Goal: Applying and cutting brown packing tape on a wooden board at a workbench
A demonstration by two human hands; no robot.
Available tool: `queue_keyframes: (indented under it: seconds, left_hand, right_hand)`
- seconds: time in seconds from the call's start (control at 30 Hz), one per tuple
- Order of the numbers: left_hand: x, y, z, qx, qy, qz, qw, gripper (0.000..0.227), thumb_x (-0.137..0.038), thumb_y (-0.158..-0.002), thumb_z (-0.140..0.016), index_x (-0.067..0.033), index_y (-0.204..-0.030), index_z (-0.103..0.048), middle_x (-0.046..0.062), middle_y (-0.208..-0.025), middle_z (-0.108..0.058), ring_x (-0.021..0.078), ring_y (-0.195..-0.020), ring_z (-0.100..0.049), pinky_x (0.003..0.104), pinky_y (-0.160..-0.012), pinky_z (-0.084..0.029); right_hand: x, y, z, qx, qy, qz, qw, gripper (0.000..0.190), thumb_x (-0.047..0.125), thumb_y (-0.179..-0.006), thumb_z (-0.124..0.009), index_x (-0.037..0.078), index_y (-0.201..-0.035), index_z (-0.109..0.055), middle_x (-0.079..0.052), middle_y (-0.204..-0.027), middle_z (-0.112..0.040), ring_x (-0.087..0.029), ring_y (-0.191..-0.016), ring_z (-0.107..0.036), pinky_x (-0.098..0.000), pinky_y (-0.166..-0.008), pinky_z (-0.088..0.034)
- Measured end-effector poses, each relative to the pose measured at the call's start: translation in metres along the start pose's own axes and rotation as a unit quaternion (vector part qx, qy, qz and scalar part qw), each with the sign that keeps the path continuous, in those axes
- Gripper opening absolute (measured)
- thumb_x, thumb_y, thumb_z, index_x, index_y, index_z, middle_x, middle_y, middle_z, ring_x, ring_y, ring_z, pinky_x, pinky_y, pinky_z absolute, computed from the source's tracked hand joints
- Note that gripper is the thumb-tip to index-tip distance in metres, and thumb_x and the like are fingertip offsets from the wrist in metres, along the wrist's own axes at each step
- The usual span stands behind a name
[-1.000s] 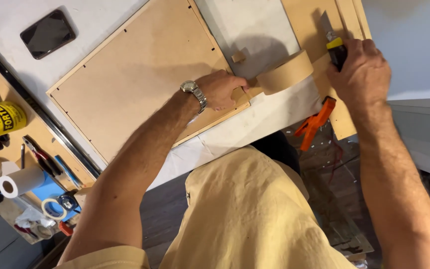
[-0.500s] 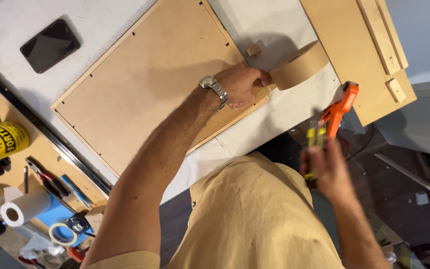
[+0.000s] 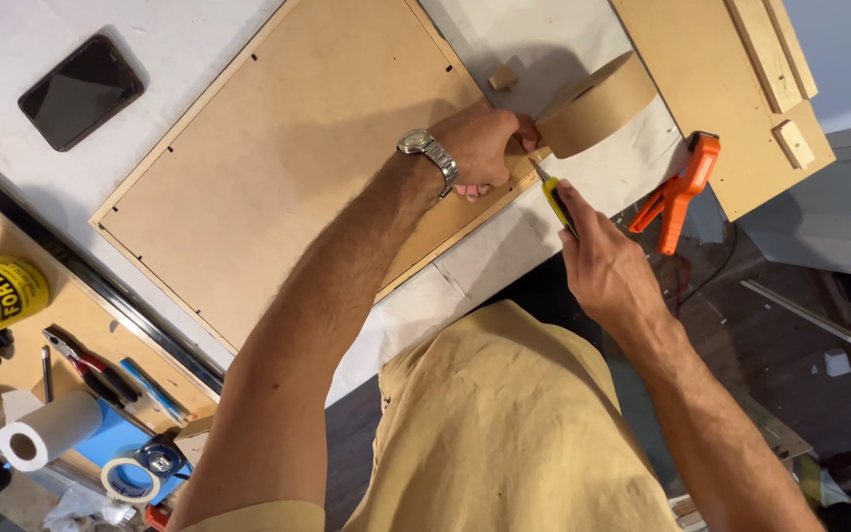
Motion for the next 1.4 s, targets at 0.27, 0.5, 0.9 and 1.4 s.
queue_keyframes:
  seconds: [0.27, 0.5, 0.9, 1.4]
  left_hand:
    - [-0.015, 0.007, 0.011, 0.057, 0.044, 0.049, 0.996, 0.056, 0.002, -0.083, -0.051, -0.019, -0.134, -0.06, 0.006, -0.057, -0.069, 0.0143, -0.044, -0.065, 0.025, -0.046, -0.059]
    - [-0.012, 0.002, 0.009, 0.05, 0.059, 0.038, 0.996, 0.056, 0.004, -0.078, -0.045, -0.016, -0.128, -0.062, 0.008, -0.056, -0.069, 0.0167, -0.043, -0.067, 0.027, -0.044, -0.061]
    - [-0.011, 0.004, 0.01, 0.057, 0.063, 0.047, 0.995, 0.061, 0.002, -0.078, -0.046, -0.0199, -0.133, -0.06, 0.005, -0.055, -0.068, 0.0145, -0.044, -0.067, 0.026, -0.045, -0.059]
    - [-0.009, 0.0, 0.009, 0.049, 0.045, 0.03, 0.997, 0.059, 0.004, -0.077, -0.043, -0.0174, -0.128, -0.061, 0.006, -0.053, -0.068, 0.0154, -0.038, -0.063, 0.026, -0.044, -0.058]
  right_hand:
    - [-0.018, -0.014, -0.022, 0.064, 0.088, -0.021, 0.994, 0.056, 0.019, -0.108, -0.054, 0.017, -0.162, -0.039, -0.015, -0.084, -0.057, -0.037, -0.056, -0.054, -0.0511, -0.047, -0.047]
    - [-0.017, -0.015, -0.023, 0.052, 0.107, 0.002, 0.993, 0.06, 0.016, -0.106, -0.058, 0.016, -0.163, -0.038, -0.016, -0.087, -0.058, -0.04, -0.059, -0.056, -0.0527, -0.048, -0.048]
    - [-0.022, -0.017, -0.028, 0.066, 0.13, 0.005, 0.989, 0.061, 0.017, -0.106, -0.058, 0.016, -0.163, -0.038, -0.016, -0.089, -0.059, -0.041, -0.062, -0.059, -0.0529, -0.052, -0.05]
    - [-0.023, -0.012, -0.032, 0.054, 0.156, 0.003, 0.986, 0.061, 0.017, -0.106, -0.057, 0.019, -0.164, -0.038, -0.013, -0.088, -0.056, -0.039, -0.062, -0.059, -0.0528, -0.047, -0.049]
Point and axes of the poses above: each hand's wrist, its own y-axis away from the middle knuckle, its own z-axis out of the back of the hand, x = y × z, the point moved 4 cm from there along -y, towards the middle knuckle
